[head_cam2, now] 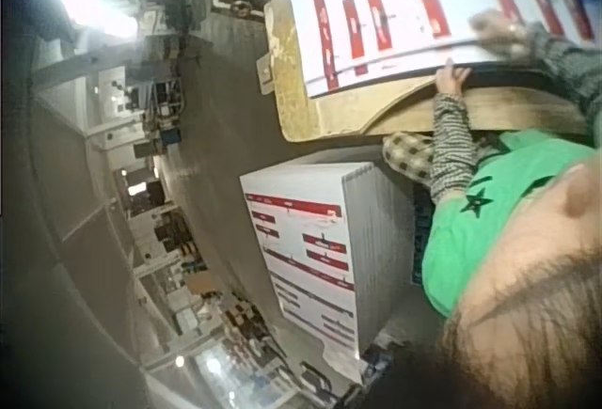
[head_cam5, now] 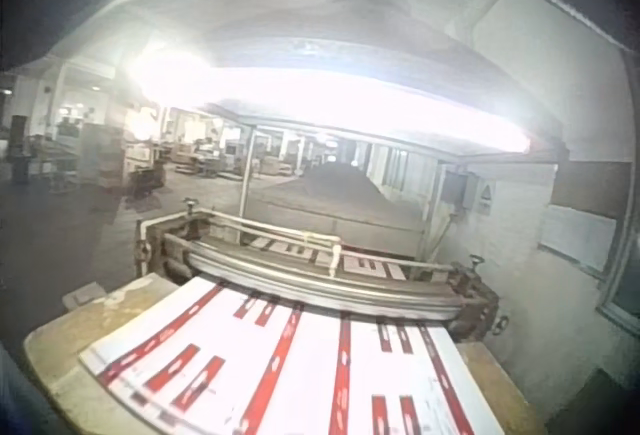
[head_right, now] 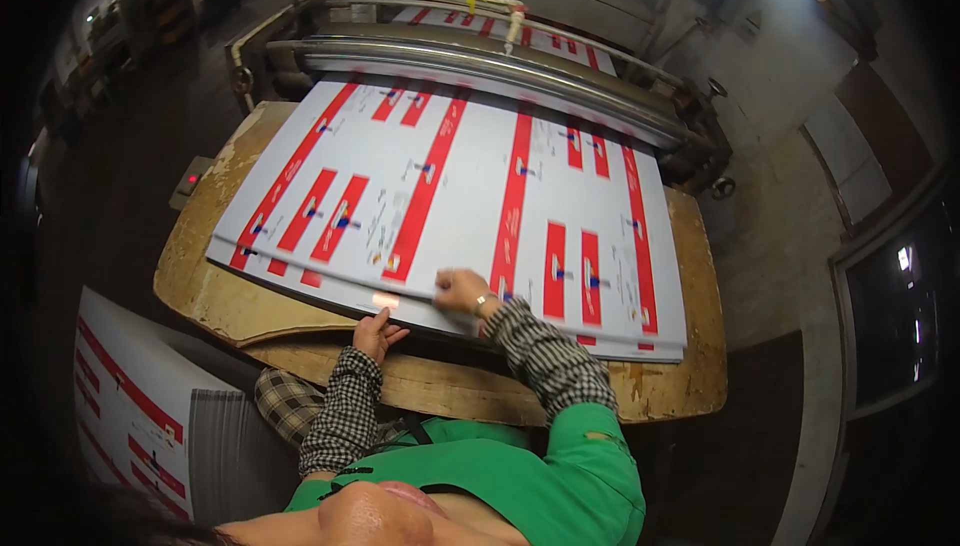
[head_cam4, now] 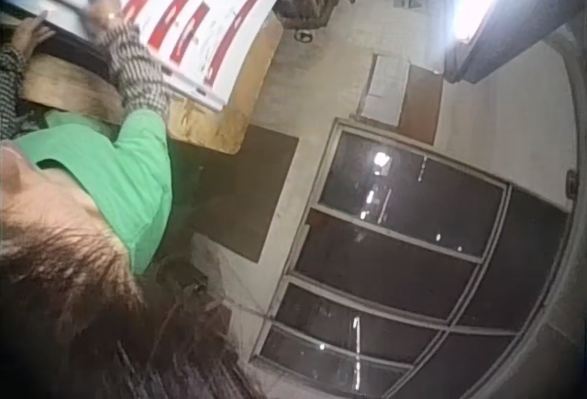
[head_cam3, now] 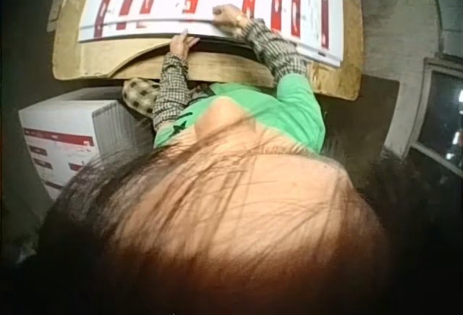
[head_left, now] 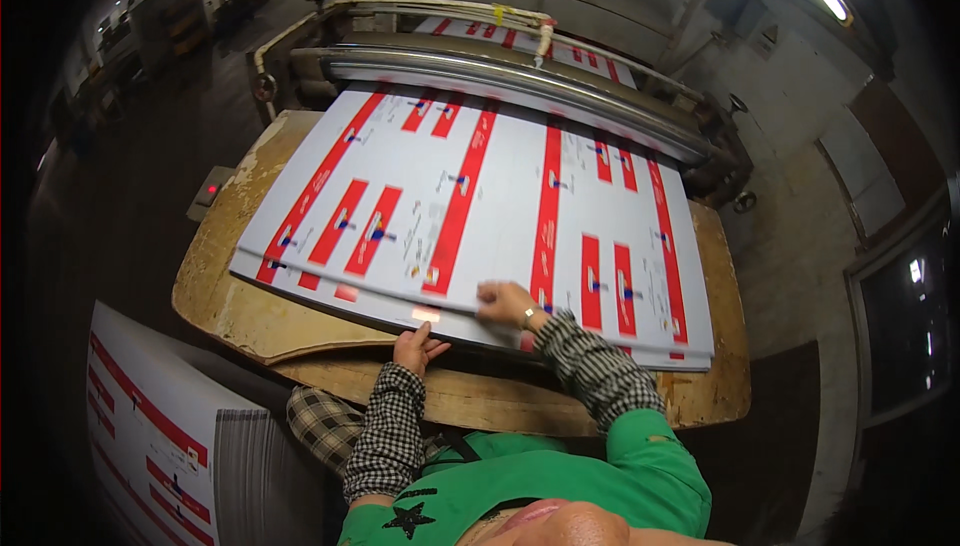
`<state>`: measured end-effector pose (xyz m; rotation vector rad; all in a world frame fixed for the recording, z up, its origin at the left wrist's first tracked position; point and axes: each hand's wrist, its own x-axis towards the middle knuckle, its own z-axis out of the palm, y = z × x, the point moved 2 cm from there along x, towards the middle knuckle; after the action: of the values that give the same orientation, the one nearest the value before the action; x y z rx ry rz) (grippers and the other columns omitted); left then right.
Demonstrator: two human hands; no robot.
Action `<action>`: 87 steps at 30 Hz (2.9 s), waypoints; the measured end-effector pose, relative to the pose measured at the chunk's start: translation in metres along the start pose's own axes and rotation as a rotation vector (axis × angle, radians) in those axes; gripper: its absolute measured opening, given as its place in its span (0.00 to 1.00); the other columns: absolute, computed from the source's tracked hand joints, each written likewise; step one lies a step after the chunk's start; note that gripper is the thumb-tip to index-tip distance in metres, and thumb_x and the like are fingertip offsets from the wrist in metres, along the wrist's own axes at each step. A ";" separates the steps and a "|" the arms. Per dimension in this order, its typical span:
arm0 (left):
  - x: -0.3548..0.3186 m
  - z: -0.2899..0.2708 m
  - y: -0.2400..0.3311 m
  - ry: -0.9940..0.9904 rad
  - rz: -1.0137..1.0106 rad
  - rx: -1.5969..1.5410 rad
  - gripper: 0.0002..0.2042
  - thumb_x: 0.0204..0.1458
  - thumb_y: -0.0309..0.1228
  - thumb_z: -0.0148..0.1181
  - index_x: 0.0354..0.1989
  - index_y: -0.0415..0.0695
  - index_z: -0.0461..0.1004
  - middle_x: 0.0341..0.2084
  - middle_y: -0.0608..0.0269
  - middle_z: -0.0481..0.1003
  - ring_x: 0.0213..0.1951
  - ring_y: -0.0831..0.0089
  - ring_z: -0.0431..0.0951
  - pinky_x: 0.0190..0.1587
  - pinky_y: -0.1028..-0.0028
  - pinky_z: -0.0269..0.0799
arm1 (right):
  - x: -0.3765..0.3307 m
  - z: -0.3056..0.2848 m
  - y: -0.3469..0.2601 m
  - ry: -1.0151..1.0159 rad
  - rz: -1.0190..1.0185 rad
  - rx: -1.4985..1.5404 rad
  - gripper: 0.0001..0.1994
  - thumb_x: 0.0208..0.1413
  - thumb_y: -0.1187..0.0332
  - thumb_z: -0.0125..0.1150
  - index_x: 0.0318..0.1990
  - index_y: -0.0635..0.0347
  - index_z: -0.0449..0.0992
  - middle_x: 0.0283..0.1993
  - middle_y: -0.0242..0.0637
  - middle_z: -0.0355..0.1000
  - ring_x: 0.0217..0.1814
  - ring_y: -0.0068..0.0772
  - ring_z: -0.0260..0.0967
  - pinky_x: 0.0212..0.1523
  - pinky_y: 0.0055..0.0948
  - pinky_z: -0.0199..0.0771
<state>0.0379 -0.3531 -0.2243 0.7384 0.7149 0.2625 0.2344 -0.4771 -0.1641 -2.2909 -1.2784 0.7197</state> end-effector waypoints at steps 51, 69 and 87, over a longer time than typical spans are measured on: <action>-0.001 -0.008 -0.006 -0.056 -0.033 -0.110 0.10 0.45 0.26 0.61 0.16 0.42 0.68 0.16 0.59 0.70 0.28 0.70 0.75 0.38 0.63 0.73 | -0.034 -0.038 -0.036 -0.064 -0.118 0.094 0.18 0.44 0.61 0.58 0.40 0.66 0.75 0.44 0.49 0.72 0.42 0.45 0.72 0.46 0.31 0.72; 0.005 -0.003 -0.005 -0.006 0.016 -0.078 0.17 0.54 0.35 0.53 0.35 0.30 0.59 0.29 0.52 0.65 0.30 0.66 0.72 0.37 0.62 0.79 | -0.002 -0.013 0.001 0.039 0.071 0.006 0.19 0.43 0.58 0.63 0.41 0.62 0.76 0.42 0.43 0.74 0.45 0.40 0.72 0.47 0.27 0.70; -0.006 -0.003 0.002 -0.152 -0.046 -0.079 0.12 0.48 0.27 0.58 0.39 0.33 0.69 0.35 0.55 0.74 0.35 0.69 0.76 0.40 0.69 0.73 | -0.032 0.003 -0.013 0.089 -0.172 -0.299 0.35 0.42 0.53 0.63 0.56 0.63 0.62 0.57 0.56 0.59 0.61 0.50 0.55 0.59 0.35 0.58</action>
<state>0.0314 -0.3526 -0.2214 0.6583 0.5732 0.1892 0.2105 -0.4979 -0.1514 -2.3702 -1.6079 0.3845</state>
